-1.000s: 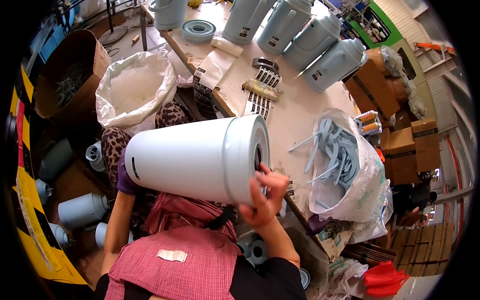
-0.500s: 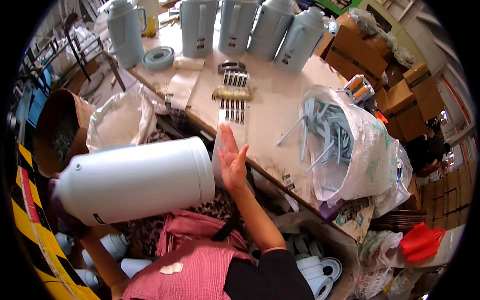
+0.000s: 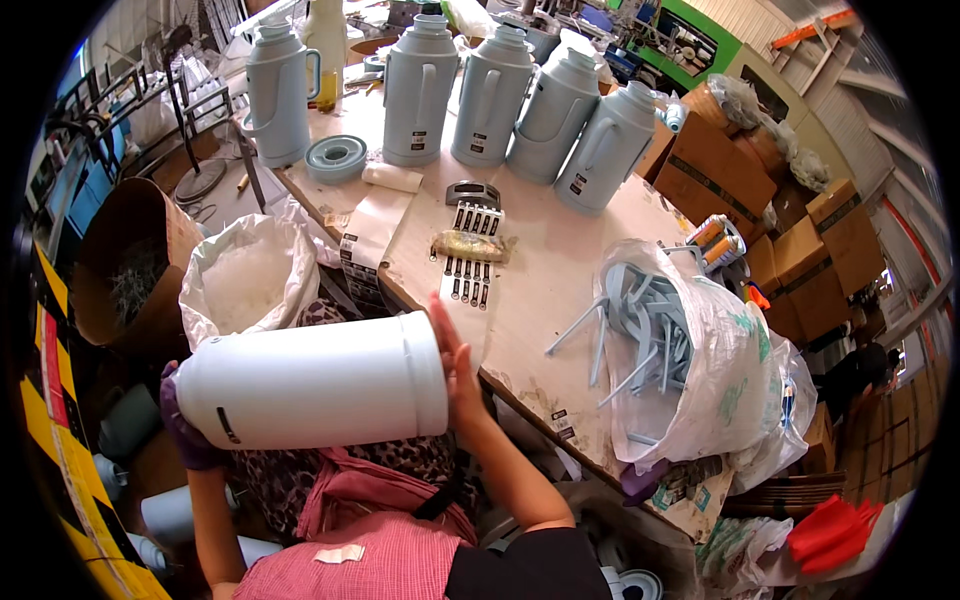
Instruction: The person assembles insulated flasks by hand, picking up blue flask bodies, inserting internal components, attaching handles, and applying labels from a strip.
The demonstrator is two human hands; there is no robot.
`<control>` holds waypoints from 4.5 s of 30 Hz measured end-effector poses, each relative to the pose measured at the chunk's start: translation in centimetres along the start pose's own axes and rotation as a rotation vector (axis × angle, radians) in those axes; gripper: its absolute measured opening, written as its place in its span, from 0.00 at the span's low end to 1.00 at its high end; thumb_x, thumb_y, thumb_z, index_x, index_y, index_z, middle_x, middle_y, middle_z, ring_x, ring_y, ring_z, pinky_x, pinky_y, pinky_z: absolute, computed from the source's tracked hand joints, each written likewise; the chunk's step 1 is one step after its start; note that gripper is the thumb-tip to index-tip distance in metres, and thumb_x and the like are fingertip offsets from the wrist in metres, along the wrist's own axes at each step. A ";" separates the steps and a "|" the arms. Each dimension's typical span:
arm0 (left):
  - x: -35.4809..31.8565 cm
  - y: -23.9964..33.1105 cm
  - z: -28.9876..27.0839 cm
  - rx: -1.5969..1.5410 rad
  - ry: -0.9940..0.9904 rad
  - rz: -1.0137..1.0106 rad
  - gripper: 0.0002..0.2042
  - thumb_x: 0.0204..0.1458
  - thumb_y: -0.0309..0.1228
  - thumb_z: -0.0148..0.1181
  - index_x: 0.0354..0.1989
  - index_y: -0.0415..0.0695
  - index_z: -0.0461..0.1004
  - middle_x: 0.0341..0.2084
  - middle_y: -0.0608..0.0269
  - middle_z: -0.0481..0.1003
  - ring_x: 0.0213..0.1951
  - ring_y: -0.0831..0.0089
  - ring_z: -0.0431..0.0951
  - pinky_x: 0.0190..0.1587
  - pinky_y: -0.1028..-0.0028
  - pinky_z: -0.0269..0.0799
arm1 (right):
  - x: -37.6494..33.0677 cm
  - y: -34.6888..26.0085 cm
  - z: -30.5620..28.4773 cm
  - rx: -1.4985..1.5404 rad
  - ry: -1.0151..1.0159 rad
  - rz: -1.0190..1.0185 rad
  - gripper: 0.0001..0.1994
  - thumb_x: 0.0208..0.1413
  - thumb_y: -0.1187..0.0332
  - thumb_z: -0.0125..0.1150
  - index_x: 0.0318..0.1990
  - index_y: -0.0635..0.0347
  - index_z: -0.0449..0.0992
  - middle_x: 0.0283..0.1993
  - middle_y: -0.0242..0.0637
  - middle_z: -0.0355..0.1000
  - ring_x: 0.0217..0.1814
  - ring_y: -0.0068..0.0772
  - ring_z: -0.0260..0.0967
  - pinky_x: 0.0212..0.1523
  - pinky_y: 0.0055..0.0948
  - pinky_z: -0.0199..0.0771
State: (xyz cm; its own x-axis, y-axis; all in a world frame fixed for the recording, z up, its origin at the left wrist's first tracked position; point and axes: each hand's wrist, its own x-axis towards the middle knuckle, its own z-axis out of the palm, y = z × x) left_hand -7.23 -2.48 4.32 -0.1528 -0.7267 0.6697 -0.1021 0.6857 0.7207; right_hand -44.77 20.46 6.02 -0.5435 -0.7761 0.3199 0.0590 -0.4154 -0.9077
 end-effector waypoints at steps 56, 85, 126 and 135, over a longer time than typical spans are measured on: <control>-1.9 19.8 -1.2 0.316 -0.624 0.230 0.56 0.32 0.62 0.75 0.72 0.67 0.49 0.52 0.58 0.71 0.59 0.47 0.70 0.72 0.37 0.40 | 4.9 -3.5 8.3 0.695 -0.034 -0.011 0.28 0.72 0.60 0.48 0.76 0.51 0.50 0.26 0.28 0.59 0.11 0.15 0.46 0.12 0.18 0.50; -2.0 13.0 2.1 -0.991 -0.368 -0.871 0.15 0.45 0.26 0.57 0.44 0.42 0.74 0.57 0.55 0.72 0.45 0.80 0.72 0.52 0.78 0.66 | -2.7 -2.9 14.9 -0.092 -0.065 0.354 0.40 0.62 0.64 0.53 0.78 0.58 0.41 0.37 0.32 0.67 0.38 0.23 0.62 0.45 0.26 0.62; -10.5 -4.3 9.7 1.115 -1.739 -0.186 0.25 0.60 0.50 0.48 0.61 0.50 0.73 0.62 0.57 0.72 0.70 0.55 0.60 0.73 0.38 0.31 | 8.1 -10.4 -21.7 0.028 0.593 -0.407 0.15 0.65 0.64 0.60 0.56 0.57 0.71 0.57 0.35 0.72 0.59 0.37 0.69 0.59 0.47 0.71; -12.3 -6.7 10.1 0.846 -1.470 -0.411 0.12 0.53 0.38 0.57 0.42 0.55 0.83 0.39 0.56 0.83 0.46 0.54 0.81 0.60 0.55 0.65 | 17.1 -7.0 -35.1 -1.131 1.054 -0.340 0.17 0.51 0.61 0.76 0.34 0.68 0.80 0.33 0.47 0.79 0.28 0.42 0.70 0.36 0.44 0.76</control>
State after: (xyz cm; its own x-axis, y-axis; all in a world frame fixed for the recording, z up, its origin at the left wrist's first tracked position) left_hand -14.65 2.29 -10.52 -0.6266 -0.5332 -0.5684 -0.7279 0.6610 0.1823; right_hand -83.90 26.78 8.33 -0.7425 0.1403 0.6550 -0.5488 0.4332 -0.7149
